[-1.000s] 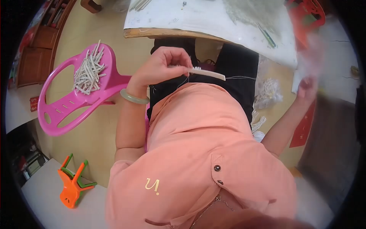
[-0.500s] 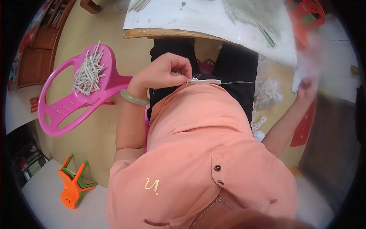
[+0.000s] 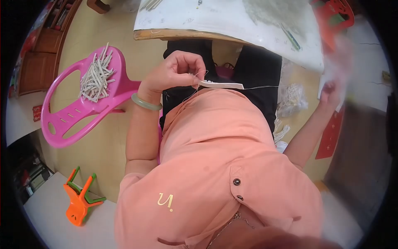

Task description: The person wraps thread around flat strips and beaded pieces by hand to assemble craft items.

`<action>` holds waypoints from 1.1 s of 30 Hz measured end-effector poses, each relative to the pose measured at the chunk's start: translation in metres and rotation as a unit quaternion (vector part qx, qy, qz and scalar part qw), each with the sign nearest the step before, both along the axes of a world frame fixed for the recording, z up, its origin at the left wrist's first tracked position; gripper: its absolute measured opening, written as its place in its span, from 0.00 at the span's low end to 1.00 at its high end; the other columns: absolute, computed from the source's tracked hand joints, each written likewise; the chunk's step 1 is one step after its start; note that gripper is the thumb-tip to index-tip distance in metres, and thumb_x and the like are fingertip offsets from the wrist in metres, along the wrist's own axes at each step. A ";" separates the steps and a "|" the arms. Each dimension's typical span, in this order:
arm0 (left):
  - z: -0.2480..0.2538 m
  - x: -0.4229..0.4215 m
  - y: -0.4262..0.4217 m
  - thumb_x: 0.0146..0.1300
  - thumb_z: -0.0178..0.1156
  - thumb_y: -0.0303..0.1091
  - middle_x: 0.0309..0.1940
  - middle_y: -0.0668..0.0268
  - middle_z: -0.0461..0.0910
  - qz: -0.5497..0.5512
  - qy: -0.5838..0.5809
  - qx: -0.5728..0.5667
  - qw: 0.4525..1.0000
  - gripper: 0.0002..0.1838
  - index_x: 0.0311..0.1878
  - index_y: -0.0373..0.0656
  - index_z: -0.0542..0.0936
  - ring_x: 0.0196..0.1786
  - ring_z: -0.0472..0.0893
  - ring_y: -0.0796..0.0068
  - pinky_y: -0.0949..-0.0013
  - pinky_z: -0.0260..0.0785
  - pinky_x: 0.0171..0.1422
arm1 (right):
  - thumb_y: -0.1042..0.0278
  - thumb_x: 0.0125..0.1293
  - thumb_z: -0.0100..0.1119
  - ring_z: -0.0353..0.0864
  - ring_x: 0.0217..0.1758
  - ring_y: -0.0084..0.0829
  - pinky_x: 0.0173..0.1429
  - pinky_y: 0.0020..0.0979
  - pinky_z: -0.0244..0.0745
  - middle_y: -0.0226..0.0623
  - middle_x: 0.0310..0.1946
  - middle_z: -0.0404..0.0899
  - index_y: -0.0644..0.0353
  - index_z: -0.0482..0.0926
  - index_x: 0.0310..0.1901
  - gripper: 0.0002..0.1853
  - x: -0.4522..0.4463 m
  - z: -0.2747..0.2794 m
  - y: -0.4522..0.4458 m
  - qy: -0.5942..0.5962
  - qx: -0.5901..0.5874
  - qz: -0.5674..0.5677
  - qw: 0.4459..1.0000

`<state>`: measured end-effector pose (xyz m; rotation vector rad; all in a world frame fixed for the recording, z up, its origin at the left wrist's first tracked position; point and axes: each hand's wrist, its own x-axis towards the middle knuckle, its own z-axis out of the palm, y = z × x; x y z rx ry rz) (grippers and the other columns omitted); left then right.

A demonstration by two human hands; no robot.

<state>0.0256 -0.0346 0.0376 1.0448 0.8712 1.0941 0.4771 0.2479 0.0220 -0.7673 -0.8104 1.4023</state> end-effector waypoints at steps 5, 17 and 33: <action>0.000 0.000 0.000 0.48 0.59 0.25 0.22 0.69 0.75 0.051 0.042 -0.032 0.997 0.04 0.29 0.39 0.75 0.24 0.71 0.87 0.83 0.60 0.26 | 0.68 0.70 0.51 0.64 0.26 0.19 0.31 0.21 0.65 0.28 0.26 0.68 0.61 0.67 0.44 0.08 0.002 -0.002 0.001 -0.014 -0.020 -0.013 1.000; -0.011 -0.003 0.004 0.51 0.57 0.25 0.20 0.68 0.74 0.145 -0.006 -0.041 0.989 0.04 0.31 0.37 0.75 0.18 0.65 0.89 0.84 0.55 0.22 | 0.66 0.70 0.50 0.64 0.26 0.19 0.31 0.22 0.65 0.28 0.26 0.68 0.62 0.67 0.47 0.10 0.008 -0.022 0.007 -0.005 -0.045 -0.011 0.999; -0.007 0.003 0.004 0.48 0.57 0.23 0.22 0.70 0.76 0.018 0.133 -0.037 0.990 0.04 0.30 0.36 0.77 0.25 0.73 0.86 0.82 0.63 0.29 | 0.67 0.70 0.49 0.63 0.27 0.19 0.31 0.22 0.64 0.28 0.26 0.67 0.62 0.67 0.48 0.10 -0.007 -0.018 0.001 -0.006 -0.035 0.011 0.999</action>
